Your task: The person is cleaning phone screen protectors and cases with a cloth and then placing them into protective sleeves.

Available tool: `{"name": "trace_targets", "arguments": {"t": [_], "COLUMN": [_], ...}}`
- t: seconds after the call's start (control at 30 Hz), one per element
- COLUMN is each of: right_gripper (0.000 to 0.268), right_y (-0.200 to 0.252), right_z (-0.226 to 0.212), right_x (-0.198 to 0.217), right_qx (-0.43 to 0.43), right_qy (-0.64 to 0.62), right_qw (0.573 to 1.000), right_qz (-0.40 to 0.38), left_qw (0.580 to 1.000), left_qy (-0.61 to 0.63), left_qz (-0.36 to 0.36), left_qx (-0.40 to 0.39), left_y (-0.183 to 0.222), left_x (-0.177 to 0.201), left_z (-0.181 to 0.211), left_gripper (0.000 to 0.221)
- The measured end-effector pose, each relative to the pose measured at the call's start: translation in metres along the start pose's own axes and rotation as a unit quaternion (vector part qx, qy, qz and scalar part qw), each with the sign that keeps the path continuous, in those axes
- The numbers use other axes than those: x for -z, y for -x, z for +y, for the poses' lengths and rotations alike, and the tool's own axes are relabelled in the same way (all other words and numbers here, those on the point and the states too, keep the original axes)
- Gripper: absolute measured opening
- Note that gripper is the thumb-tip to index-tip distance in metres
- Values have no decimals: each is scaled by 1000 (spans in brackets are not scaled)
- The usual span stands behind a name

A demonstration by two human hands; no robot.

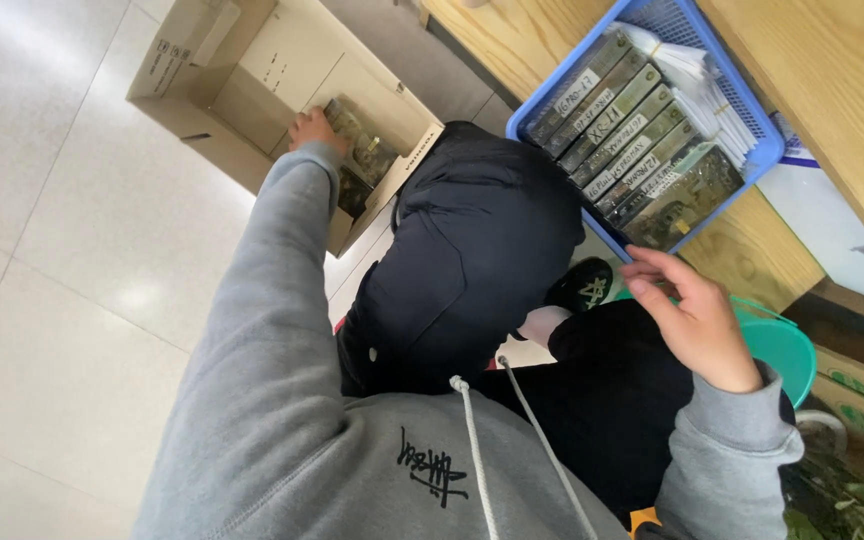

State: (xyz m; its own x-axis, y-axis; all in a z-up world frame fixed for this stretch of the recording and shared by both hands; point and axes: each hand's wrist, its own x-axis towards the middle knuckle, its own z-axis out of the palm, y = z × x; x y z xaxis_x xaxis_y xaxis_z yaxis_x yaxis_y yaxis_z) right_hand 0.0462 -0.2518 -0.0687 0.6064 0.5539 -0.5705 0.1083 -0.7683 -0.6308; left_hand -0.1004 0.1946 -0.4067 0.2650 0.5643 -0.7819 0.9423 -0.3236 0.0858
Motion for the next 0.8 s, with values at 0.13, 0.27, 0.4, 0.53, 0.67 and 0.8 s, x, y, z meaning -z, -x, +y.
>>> {"name": "trace_targets", "arguments": {"t": [0.13, 0.27, 0.4, 0.53, 0.67, 0.8], "right_gripper": [41, 37, 39, 40, 40, 43], "right_y": [-1, 4, 8, 15, 24, 33], "right_z": [-2, -8, -17, -12, -4, -5], "right_x": [1, 3, 5, 6, 8, 13], "right_qx": [-15, 15, 20, 30, 39, 51], "right_qy": [11, -46, -61, -67, -50, -28], "right_qw": [1000, 998, 997, 997, 997, 998], "right_qz": [2, 40, 30, 35, 39, 33], "left_qw": [934, 852, 813, 791, 793, 813], "left_qy": [107, 195, 70, -72, -159, -110], "left_qz": [208, 123, 192, 209, 208, 185], "left_qx": [-271, -471, -546, -571, -551, -540], "left_y": [-22, 96, 113, 26, 1, 25], "left_x": [-49, -25, -35, -83, -103, -81], "left_z": [-2, 23, 10, -34, -57, -51], "left_gripper": [50, 39, 35, 52, 41, 40]}}
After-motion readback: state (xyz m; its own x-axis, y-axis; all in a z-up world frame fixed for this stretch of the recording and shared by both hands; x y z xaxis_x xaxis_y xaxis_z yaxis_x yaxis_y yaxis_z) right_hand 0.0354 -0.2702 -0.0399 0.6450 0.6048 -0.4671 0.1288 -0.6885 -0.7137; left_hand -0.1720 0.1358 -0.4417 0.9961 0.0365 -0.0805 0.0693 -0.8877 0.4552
